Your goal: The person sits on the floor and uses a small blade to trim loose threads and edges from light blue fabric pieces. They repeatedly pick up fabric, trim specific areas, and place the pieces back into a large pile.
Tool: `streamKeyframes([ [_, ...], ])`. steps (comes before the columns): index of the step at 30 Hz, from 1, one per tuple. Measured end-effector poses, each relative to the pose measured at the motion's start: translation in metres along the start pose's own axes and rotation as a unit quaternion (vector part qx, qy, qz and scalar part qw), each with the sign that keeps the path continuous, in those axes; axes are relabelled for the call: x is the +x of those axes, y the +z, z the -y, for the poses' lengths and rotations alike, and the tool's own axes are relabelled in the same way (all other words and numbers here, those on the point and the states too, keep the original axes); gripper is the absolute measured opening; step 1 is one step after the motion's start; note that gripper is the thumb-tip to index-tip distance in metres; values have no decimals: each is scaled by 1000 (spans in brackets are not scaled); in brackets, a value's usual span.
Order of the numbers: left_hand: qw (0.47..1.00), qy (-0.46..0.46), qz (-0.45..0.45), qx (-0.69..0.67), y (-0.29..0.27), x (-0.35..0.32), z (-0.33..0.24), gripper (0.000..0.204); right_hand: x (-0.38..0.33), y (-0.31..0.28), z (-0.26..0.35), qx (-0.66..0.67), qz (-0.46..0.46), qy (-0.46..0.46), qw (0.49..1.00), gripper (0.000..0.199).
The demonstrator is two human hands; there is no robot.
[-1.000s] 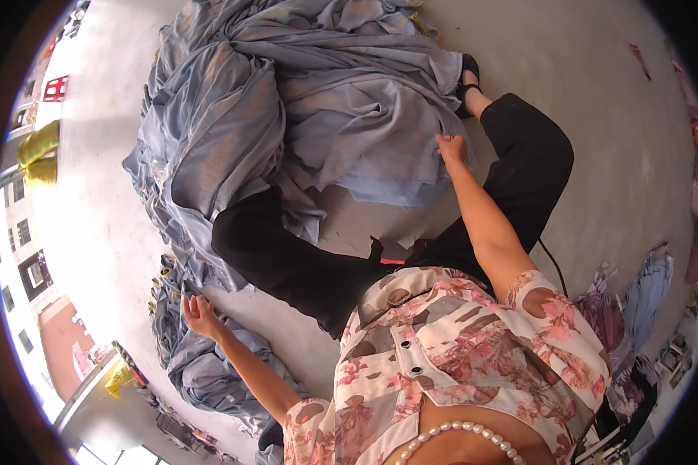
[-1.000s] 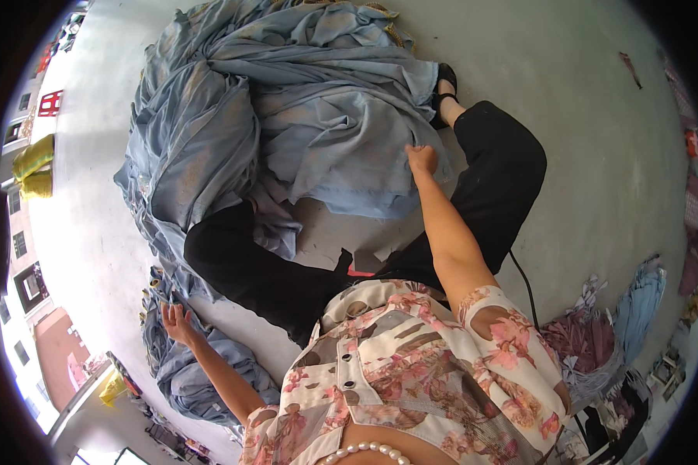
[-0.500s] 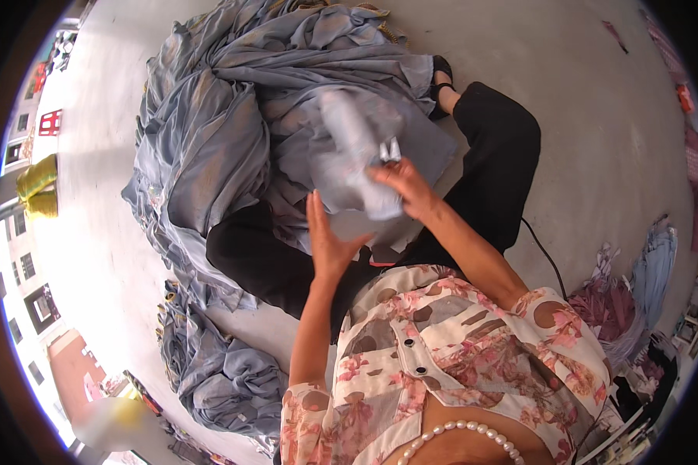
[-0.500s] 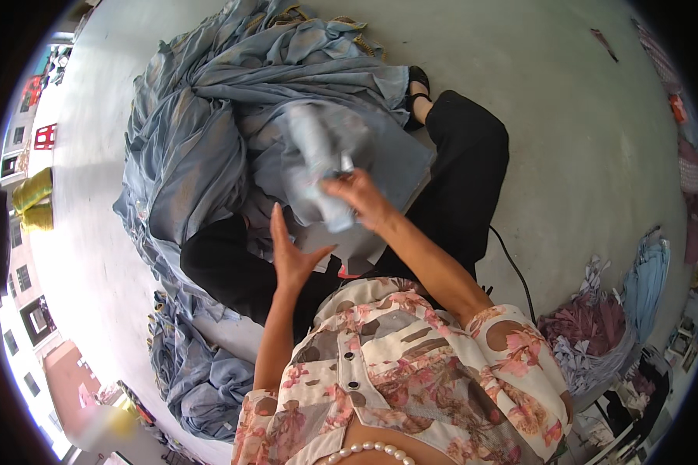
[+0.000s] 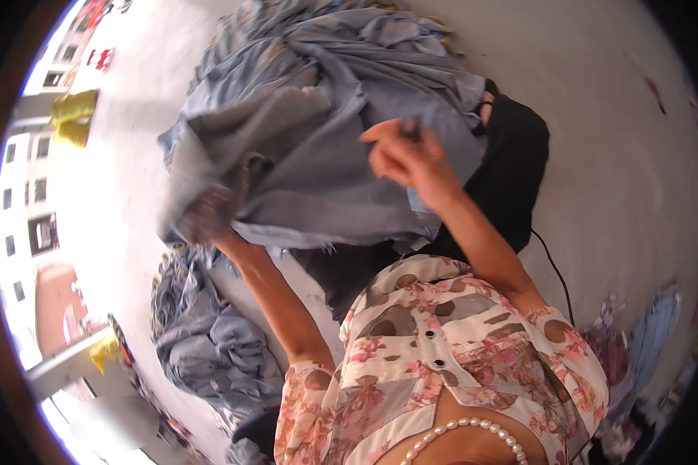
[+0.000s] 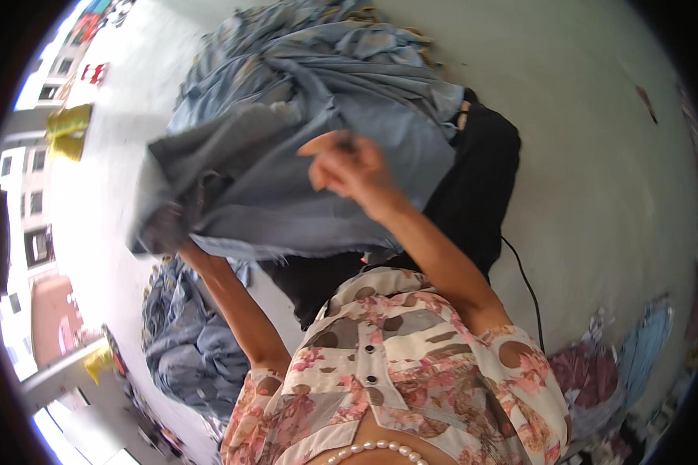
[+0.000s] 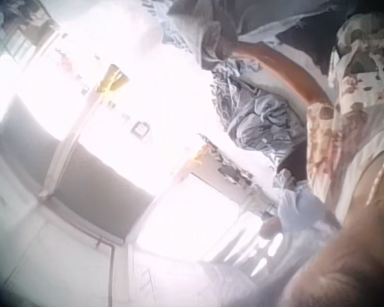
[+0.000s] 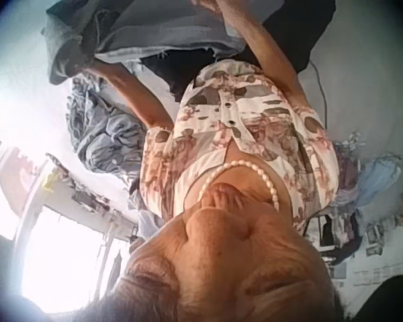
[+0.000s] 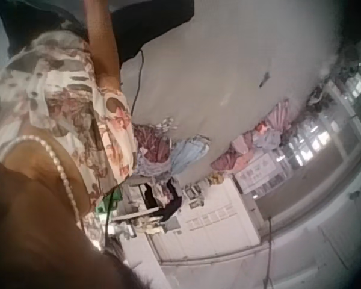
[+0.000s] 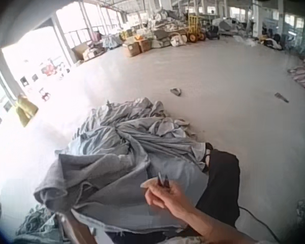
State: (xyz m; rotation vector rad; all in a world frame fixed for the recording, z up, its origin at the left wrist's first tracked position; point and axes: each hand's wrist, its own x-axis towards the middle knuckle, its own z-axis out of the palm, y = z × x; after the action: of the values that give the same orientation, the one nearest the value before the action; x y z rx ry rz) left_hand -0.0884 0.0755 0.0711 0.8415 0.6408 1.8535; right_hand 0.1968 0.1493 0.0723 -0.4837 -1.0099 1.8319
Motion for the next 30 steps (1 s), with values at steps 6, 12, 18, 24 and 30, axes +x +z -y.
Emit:
streamKeyframes([
  [6, 952, -25, -292, 85, -88, -12, -23, 35, -5, -24, -36, -131, -57, 100, 985, 23],
  [12, 941, -53, -333, -29, -122, -56, 12, 33, -17, -18, -105, -302, 6, 127, 945, 44],
  [18, 918, -93, -387, -4, -121, -74, 17, 29, -21, -10, -129, -476, 72, 87, 872, 36],
  [24, 915, -111, -385, 33, -133, -94, 7, 11, -19, -17, -113, -467, 51, 117, 875, 17],
  [30, 913, -95, -396, 13, -120, -105, 2, 18, -22, -14, -93, -513, 52, 9, 857, 12],
])
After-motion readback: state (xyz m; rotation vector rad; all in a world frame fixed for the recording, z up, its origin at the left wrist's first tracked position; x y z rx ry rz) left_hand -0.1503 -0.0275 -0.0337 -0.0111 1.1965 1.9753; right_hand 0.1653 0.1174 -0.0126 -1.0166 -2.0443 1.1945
